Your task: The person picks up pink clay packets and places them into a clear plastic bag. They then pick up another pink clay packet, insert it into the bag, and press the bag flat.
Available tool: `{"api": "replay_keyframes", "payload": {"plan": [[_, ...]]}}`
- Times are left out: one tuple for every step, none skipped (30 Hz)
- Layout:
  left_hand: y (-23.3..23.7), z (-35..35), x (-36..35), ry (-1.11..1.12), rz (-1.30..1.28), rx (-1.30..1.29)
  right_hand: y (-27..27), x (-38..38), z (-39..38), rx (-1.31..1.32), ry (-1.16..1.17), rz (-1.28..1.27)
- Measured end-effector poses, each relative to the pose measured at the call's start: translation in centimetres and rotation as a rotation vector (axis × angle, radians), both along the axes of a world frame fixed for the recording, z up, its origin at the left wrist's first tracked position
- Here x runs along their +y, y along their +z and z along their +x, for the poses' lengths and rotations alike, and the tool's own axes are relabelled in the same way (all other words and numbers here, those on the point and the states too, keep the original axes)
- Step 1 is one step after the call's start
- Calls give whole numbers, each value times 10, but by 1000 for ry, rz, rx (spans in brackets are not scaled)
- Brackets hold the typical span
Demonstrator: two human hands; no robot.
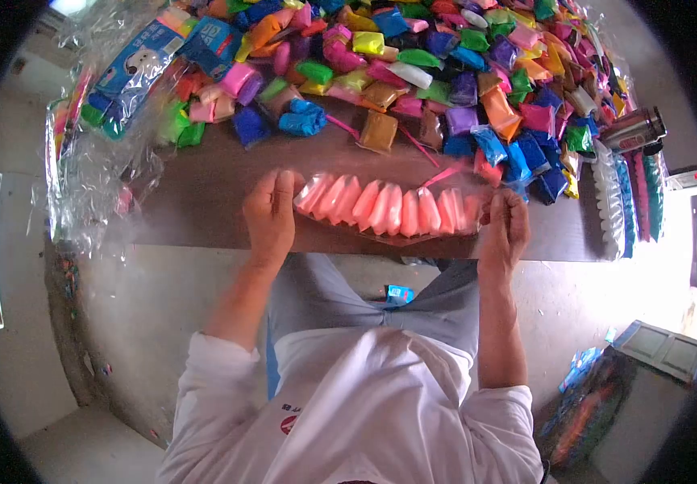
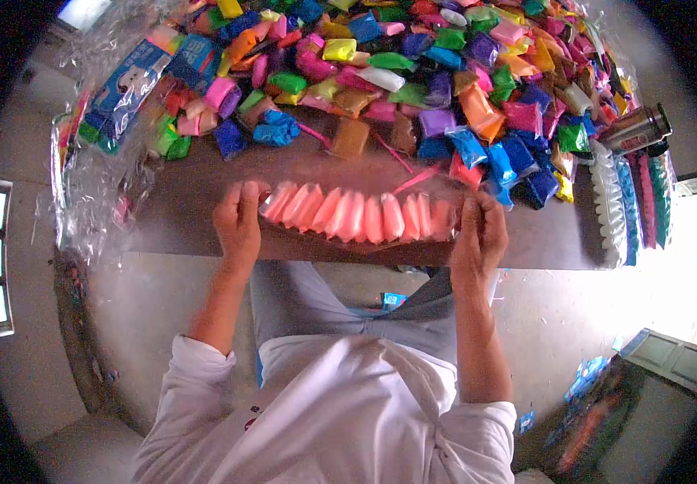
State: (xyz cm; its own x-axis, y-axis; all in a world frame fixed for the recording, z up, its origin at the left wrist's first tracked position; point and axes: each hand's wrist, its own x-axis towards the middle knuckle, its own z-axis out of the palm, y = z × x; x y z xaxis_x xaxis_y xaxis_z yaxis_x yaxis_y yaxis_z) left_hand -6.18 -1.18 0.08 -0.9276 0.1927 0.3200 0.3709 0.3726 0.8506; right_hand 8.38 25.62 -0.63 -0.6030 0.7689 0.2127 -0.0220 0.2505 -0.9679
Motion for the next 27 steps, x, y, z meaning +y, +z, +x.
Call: {"api": "replay_keyframes", "payload": {"plan": [[-3,4,0,37,-64,6,-3,2,1,49,34,-41],[-4,5,0,34,-68,0,-5,7,1,43,32,-44],[0,8,0,33,-44,-4,-6,12,3,48,37,12],[4,9,1,34,-15,-2,-5,15,4,57,44,73],[6,7,2,35,-11,3,-1,16,2,63,44,77],[8,4,3,26,12,3,5,14,0,80,45,29],[10,4,2,16,34,1,9,13,0,94,45,-22],[13,3,3,14,36,3,11,12,0,97,44,-19],[16,2,3,2,47,22,13,11,1,122,17,-7],[18,2,3,-9,55,38,14,10,2,144,-8,3],[17,3,3,-9,53,36,9,12,3,142,-9,1],[16,3,3,1,28,3,-2,18,5,105,43,25],[14,3,4,10,7,-29,-10,22,7,69,92,53],[9,2,4,7,11,-27,-15,25,8,70,89,58],[2,0,3,13,-30,40,-18,26,8,84,93,54],[-2,0,2,19,-75,102,-19,26,9,93,96,46],[-5,2,1,16,-76,99,-19,25,11,89,92,45],[-5,4,1,6,0,52,-11,22,12,77,95,2],[-3,4,2,0,78,12,-6,20,10,70,101,-38],[-2,4,2,0,81,15,-6,20,8,74,102,-35],[-1,4,2,1,75,17,-6,20,6,88,97,-24],[0,4,3,1,68,18,-6,20,5,101,91,-14],[2,4,3,0,68,19,-4,20,4,101,90,-14],[5,5,4,-10,75,17,0,20,5,88,99,14],[6,5,5,-21,82,14,2,20,6,74,107,42],[6,4,6,-23,83,14,3,21,7,74,104,43],[6,2,5,-25,72,7,4,23,7,59,111,38]]}}
